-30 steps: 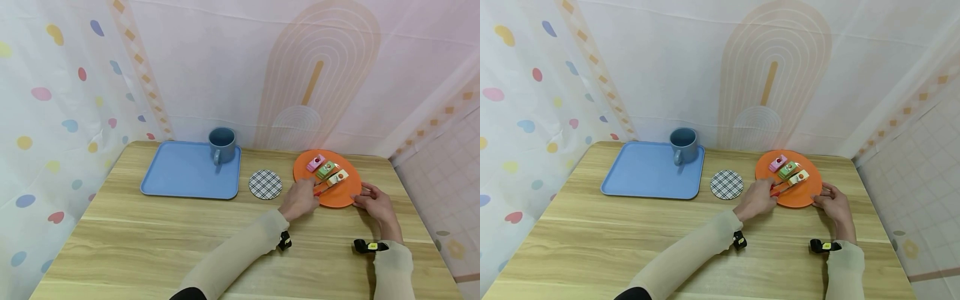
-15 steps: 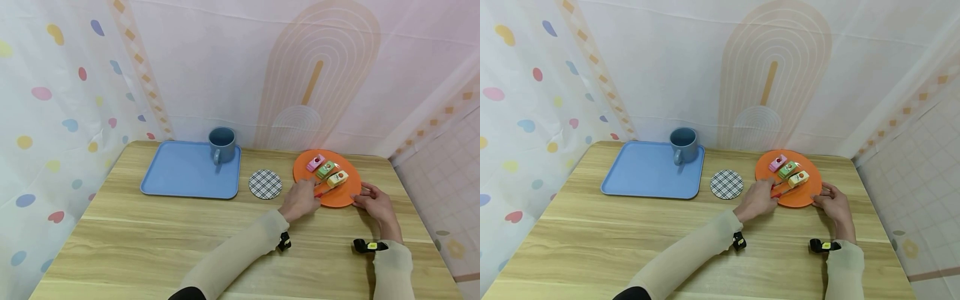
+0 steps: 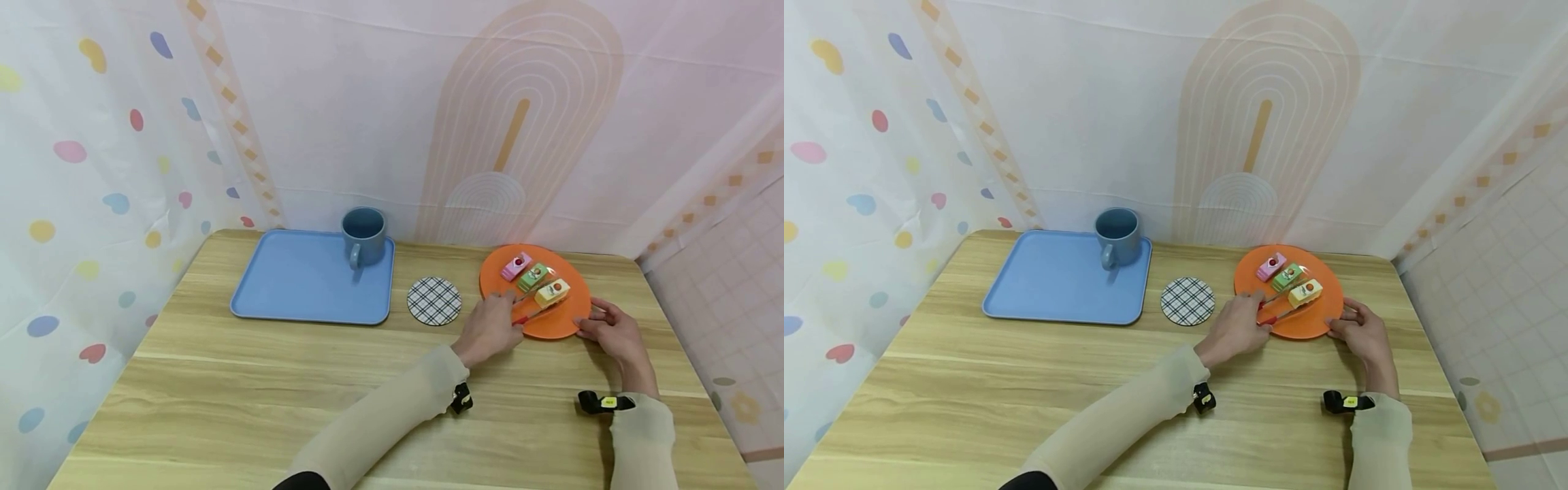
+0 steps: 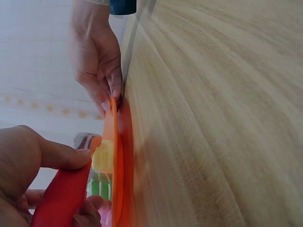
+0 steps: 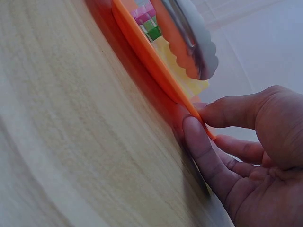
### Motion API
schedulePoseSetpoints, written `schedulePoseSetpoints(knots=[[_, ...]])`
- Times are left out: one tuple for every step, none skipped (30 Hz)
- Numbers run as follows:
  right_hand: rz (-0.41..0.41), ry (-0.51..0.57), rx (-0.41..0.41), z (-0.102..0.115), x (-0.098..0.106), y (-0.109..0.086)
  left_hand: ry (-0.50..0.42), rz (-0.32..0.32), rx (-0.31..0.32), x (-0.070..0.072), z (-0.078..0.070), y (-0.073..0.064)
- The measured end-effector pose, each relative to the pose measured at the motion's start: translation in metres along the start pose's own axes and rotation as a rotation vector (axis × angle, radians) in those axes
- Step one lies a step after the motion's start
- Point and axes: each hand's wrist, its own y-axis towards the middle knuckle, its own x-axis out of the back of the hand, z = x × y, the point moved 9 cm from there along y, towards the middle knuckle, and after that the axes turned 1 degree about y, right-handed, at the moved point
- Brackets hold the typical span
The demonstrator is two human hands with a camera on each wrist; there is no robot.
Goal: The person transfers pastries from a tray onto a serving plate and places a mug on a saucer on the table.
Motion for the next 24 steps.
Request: schedulePoseSetpoints(knots=[[0.000, 0.000, -0.001, 0.000, 0.000, 0.000, -0.003, -0.002, -0.001, 0.000, 0.000, 0.000], [0.000, 0.001, -0.002, 0.000, 0.000, 0.000, -0.006, -0.004, -0.003, 0.001, 0.000, -0.001], [-0.001, 0.001, -0.003, 0.000, 0.000, 0.000, -0.006, -0.007, -0.003, 0.001, 0.001, -0.001], [-0.001, 0.001, -0.003, 0.001, 0.000, -0.001, -0.006, -0.009, -0.006, 0.002, 0.001, -0.001], [-0.001, 0.002, -0.003, 0.001, 0.000, -0.001, -0.005, -0.013, -0.010, 0.002, 0.001, -0.002], [-0.001, 0.001, -0.003, 0.001, 0.000, -0.001, -0.006, -0.018, -0.015, 0.003, 0.002, -0.003], [-0.001, 0.001, -0.003, 0.001, 0.000, -0.001, -0.005, -0.022, -0.019, 0.003, 0.002, -0.003], [0.000, 0.000, -0.002, 0.001, 0.000, -0.001, -0.006, -0.026, -0.023, 0.004, 0.003, -0.004], [0.001, -0.001, -0.002, 0.000, 0.000, -0.001, -0.004, -0.029, -0.026, 0.004, 0.003, -0.005], [0.001, -0.001, -0.001, 0.001, 0.000, -0.001, -0.009, -0.030, -0.028, 0.005, 0.004, -0.006], [0.003, -0.003, 0.001, 0.001, 0.000, -0.001, -0.012, -0.029, -0.027, 0.005, 0.005, -0.007], [0.003, -0.004, 0.002, 0.001, 0.000, -0.001, -0.016, -0.028, -0.024, 0.006, 0.006, -0.008], [0.004, -0.004, 0.002, 0.001, 0.000, -0.001, -0.017, -0.027, -0.022, 0.006, 0.006, -0.008], [0.004, -0.004, 0.002, 0.001, 0.000, -0.001, -0.023, -0.026, -0.019, 0.008, 0.007, -0.010], [0.005, -0.004, 0.003, 0.001, 0.000, -0.001, -0.028, -0.028, -0.021, 0.009, 0.008, -0.011], [0.007, -0.005, 0.002, 0.001, 0.000, -0.001, -0.034, -0.029, -0.024, 0.010, 0.009, -0.012], [0.008, -0.008, 0.002, 0.001, 0.000, -0.001, -0.033, -0.031, -0.028, 0.011, 0.010, -0.013], [0.010, -0.009, 0.003, 0.001, 0.000, -0.001, -0.034, -0.032, -0.031, 0.012, 0.011, -0.014], [0.011, -0.011, 0.001, 0.001, 0.000, -0.001, -0.037, -0.034, -0.034, 0.012, 0.012, -0.015], [0.010, -0.013, 0.002, 0.001, 0.000, -0.001, -0.041, -0.035, -0.035, 0.013, 0.013, -0.016], [0.011, -0.015, 0.002, 0.000, 0.000, -0.001, -0.041, -0.034, -0.037, 0.013, 0.014, -0.017], [0.009, -0.017, 0.001, 0.000, 0.000, -0.001, -0.042, -0.032, -0.034, 0.014, 0.015, -0.018], [0.008, -0.018, 0.002, 0.000, 0.000, -0.001, -0.038, -0.032, -0.031, 0.014, 0.016, -0.019], [0.006, -0.018, 0.003, 0.001, 0.000, -0.001, -0.036, -0.033, -0.029, 0.015, 0.017, -0.020]])
